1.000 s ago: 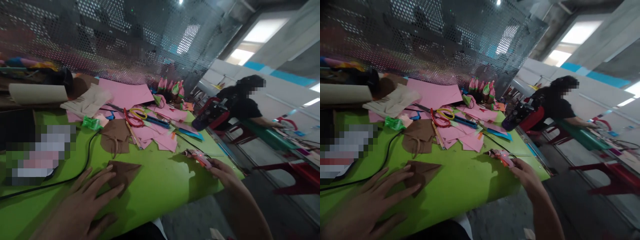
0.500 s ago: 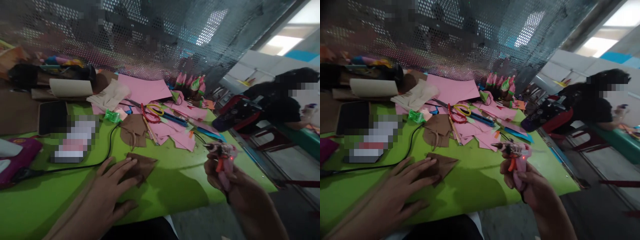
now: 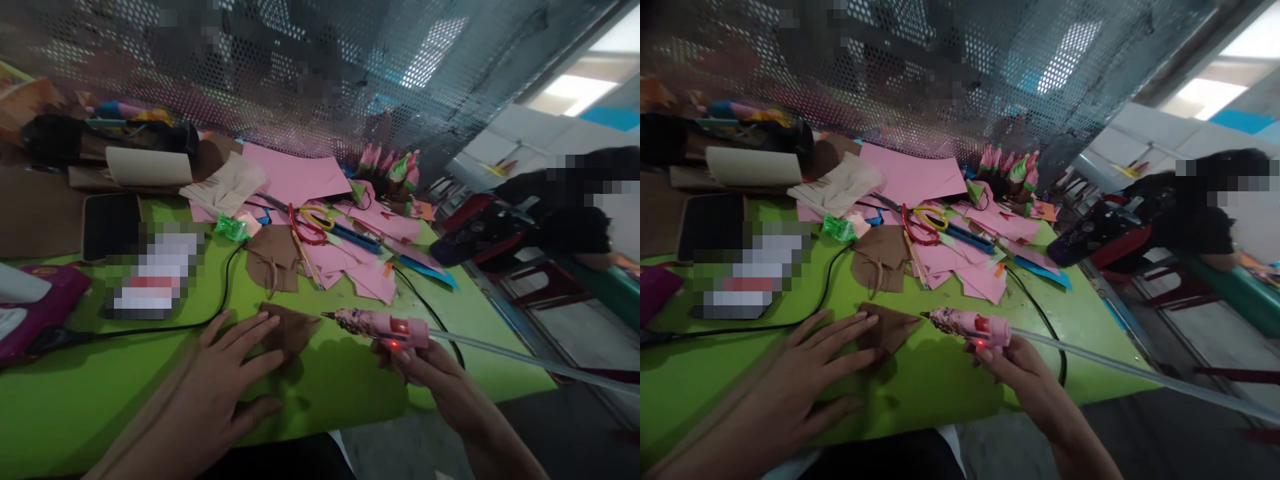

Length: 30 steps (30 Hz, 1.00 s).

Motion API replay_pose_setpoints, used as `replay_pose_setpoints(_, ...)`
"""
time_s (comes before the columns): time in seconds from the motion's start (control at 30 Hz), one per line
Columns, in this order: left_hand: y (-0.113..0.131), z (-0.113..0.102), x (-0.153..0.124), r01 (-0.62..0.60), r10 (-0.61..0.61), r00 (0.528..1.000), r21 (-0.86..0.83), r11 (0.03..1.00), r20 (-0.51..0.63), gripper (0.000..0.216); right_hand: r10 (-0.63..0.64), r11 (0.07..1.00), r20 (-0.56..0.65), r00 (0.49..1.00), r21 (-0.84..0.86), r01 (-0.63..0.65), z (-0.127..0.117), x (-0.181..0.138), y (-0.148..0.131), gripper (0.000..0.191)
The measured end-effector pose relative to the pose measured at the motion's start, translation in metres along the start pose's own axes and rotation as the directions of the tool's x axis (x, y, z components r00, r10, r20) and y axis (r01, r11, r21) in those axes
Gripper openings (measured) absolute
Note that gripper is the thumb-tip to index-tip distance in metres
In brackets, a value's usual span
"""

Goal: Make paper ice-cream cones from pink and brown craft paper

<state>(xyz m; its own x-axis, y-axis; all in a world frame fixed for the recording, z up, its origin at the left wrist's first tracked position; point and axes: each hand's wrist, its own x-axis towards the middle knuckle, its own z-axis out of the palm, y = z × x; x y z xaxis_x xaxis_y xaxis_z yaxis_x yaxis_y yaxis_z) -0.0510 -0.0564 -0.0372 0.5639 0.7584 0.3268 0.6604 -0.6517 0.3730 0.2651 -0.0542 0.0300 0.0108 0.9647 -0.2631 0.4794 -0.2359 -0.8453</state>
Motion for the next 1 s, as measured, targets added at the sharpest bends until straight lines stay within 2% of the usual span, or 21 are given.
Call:
replay_pose_setpoints(0.2, 0.002, 0.0, 0.0, 0.029, -0.028, 1.0, -0.022, 0.999, 0.012, 0.036, -0.024, 0.999, 0.091, 0.996, -0.03, 0.027, -0.001, -0.001, 0.004, 0.039)
replay_pose_setpoints(0.7, 0.0, -0.002, 0.0, 0.003, -0.003, 1.0, -0.014, 1.0, 0.02, 0.038, -0.057, 0.996, 0.115, 0.992, -0.066, 0.065, -0.001, 0.001, 0.01, 0.032)
replay_pose_setpoints(1.0, 0.0, 0.001, -0.001, 0.017, -0.017, 1.0, -0.035, 0.999, -0.013, 0.038, -0.06, 0.994, 0.12, 0.991, -0.079, 0.07, -0.001, 0.001, 0.009, 0.037)
